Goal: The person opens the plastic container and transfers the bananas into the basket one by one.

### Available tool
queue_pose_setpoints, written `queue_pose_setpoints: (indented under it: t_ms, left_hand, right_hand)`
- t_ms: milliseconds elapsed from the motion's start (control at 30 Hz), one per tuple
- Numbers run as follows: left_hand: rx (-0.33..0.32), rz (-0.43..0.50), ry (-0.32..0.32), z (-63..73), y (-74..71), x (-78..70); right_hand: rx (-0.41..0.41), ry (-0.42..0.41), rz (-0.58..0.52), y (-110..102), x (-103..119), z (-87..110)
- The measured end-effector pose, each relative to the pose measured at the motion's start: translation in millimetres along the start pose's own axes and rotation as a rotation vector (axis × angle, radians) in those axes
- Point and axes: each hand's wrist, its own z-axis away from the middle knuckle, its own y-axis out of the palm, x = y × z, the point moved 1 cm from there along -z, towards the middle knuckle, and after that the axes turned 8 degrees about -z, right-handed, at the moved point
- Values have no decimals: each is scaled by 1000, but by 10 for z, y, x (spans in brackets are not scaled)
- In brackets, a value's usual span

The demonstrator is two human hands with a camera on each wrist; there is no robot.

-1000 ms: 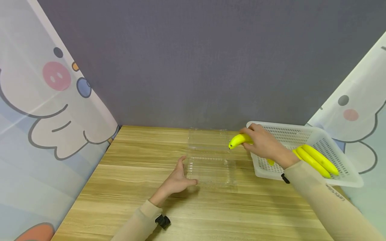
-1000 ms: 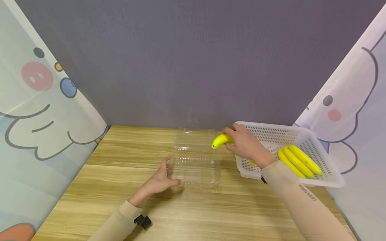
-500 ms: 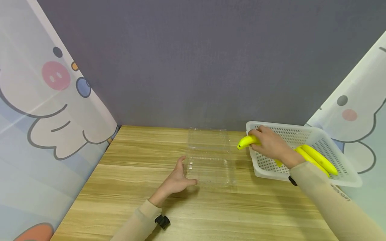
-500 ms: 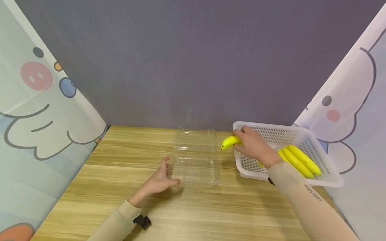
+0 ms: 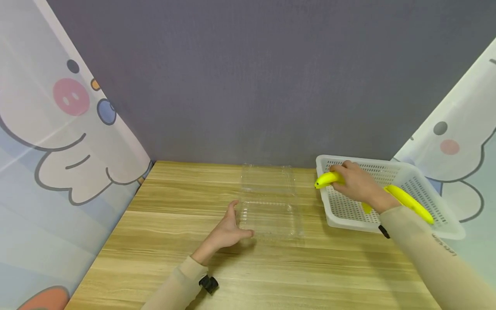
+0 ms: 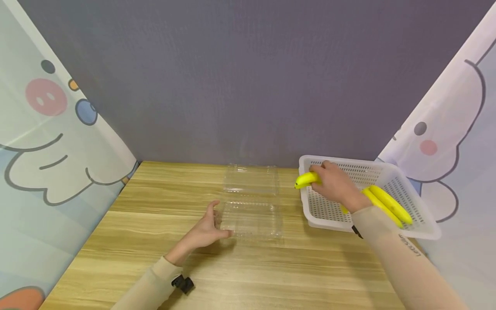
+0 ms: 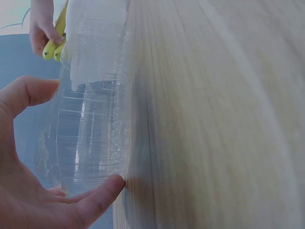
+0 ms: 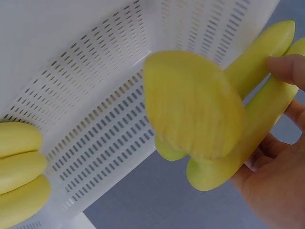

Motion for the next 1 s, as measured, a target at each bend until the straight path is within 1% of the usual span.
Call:
queue_pose_setpoints:
  t_ms: [400, 567, 733, 1000]
  left_hand:
    - [-7, -22, 2, -8, -1, -4]
    - [-17, -5, -12, -14, 2, -17]
    - [-23, 1, -22, -6, 0, -25]
    - [-14, -1, -20, 5, 11, -18]
  right_hand:
    - [18, 87, -16, -75, -263, 134]
    - [31, 125, -7, -99, -351, 185]
    - [35, 139, 10, -83, -472, 238]
    - [42, 170, 11, -23, -677, 334]
